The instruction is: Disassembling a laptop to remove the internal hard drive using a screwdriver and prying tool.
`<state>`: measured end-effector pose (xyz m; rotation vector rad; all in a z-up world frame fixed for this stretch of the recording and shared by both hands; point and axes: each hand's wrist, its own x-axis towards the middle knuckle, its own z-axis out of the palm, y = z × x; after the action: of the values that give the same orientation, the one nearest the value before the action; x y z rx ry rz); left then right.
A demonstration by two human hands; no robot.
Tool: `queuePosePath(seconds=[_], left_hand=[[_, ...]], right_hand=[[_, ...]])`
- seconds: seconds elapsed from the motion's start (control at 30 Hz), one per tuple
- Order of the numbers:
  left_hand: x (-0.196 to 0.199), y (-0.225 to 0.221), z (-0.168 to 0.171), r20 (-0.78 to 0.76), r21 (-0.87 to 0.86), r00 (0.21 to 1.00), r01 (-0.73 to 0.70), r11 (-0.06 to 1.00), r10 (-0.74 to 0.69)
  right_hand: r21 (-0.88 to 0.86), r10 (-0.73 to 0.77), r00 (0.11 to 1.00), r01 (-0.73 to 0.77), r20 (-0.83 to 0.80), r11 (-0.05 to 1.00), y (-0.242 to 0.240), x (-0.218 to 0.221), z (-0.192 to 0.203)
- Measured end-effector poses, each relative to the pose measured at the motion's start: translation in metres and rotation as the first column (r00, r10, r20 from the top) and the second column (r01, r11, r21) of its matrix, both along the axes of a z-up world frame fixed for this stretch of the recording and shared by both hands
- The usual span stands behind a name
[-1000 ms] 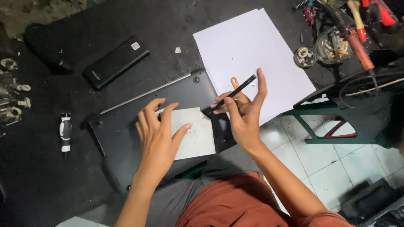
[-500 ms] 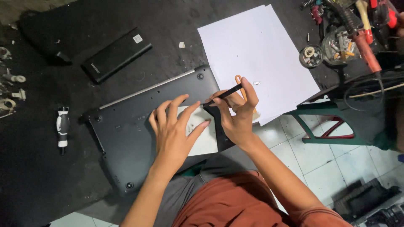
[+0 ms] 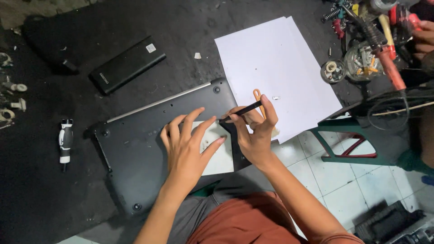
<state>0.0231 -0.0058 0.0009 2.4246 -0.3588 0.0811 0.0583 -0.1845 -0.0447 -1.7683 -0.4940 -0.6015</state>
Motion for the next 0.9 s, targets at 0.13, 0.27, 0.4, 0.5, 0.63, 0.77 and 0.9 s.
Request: queuePosePath(seconds=[0.13,0.27,0.4,0.5,0.63,0.77,0.9], left_hand=[[-0.001,0.000,-0.002,-0.002,0.011,1.000,-0.002,1.000,0.002],[0.000,0.001,-0.003,0.028,0.028,1.000,-0.006,1.000,0.005],[-0.001,0.001,-0.004,0.049,0.022,0.999,-0.011,1.000,0.010],[-0.001,0.001,-0.005,0.039,0.023,0.999,-0.014,1.000,0.013],[-0.002,0.003,-0.005,0.084,0.012,0.996,-0.028,1.000,0.026],[0.000,0.003,-0.003,0.074,0.003,0.997,-0.021,1.000,0.021],[-0.001,0.003,-0.003,0.051,0.003,0.999,-0.018,1.000,0.018]], right_hand=[[-0.024,0.008,1.000,-0.008,0.029,1.000,0.005,-0.003,0.017],[-0.196,0.000,0.997,0.017,0.083,0.981,-0.003,0.000,-0.003],[-0.300,0.049,0.997,-0.029,0.057,0.954,-0.008,0.003,0.012],[-0.259,0.133,0.991,-0.126,0.010,0.958,0.000,0.007,0.056],[-0.301,0.148,0.986,-0.118,0.076,0.946,-0.005,0.009,0.031],[-0.267,0.119,0.993,-0.110,0.019,0.957,-0.008,0.007,0.023],[-0.251,0.072,0.996,-0.059,0.043,0.966,-0.009,0.001,0.017]])
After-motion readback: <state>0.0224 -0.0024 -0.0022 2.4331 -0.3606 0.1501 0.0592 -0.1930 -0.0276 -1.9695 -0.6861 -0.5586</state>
